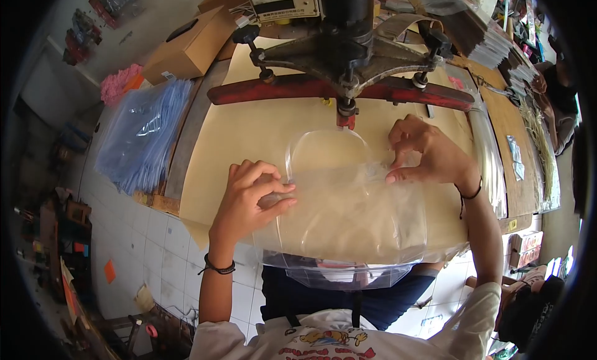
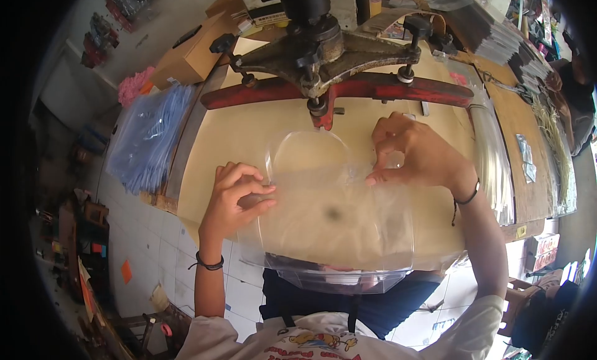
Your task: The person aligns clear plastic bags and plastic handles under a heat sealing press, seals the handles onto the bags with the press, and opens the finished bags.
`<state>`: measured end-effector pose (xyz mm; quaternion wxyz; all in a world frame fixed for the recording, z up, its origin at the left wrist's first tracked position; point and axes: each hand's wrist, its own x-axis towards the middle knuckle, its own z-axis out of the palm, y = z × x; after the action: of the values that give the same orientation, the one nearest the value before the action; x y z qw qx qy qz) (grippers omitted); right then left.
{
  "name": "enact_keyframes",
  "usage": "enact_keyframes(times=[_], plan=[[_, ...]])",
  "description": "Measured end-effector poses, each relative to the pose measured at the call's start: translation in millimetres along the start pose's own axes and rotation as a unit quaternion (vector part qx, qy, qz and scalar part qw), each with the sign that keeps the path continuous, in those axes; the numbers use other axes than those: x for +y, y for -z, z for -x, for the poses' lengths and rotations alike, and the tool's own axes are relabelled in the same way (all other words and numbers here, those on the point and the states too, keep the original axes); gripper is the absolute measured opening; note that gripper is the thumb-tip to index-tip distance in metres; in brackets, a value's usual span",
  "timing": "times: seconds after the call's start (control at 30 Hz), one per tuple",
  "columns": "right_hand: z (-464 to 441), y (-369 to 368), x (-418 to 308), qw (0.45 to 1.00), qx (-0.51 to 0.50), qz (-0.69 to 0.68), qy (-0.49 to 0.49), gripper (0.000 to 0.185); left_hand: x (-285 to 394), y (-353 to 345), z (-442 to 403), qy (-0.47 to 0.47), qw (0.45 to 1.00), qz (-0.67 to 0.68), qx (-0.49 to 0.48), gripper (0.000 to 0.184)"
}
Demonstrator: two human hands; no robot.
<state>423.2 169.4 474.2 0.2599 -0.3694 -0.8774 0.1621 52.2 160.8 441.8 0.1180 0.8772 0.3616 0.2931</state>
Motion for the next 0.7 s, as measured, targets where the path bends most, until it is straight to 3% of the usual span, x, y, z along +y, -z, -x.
enact_keyframes(times=[0.13, 0.3, 0.43, 0.6, 0.7], plan=[[-1, -12, -2, 0.995, -0.027, -0.005, -0.098, 0.033, -4, -4, 1, 0.023, 1.0, 0.007, 0.005, 0.01], [-9, -8, -15, 0.979, -0.059, -0.01, -0.196, 0.043, -4, -5, 0, 0.072, 0.996, -0.036, 0.046, 0.023], [-7, -4, -10, 0.988, -0.086, 0.003, -0.126, 0.043, -1, -6, -1, 0.104, 0.991, -0.073, 0.048, 0.032], [1, -13, 8, 0.997, -0.07, -0.028, -0.014, 0.035, -8, -6, 3, 0.064, 0.995, -0.055, 0.052, 0.029], [2, -9, 3, 0.996, -0.068, -0.054, -0.015, 0.03, -8, -5, 6, 0.033, 0.994, -0.051, 0.086, 0.031]])
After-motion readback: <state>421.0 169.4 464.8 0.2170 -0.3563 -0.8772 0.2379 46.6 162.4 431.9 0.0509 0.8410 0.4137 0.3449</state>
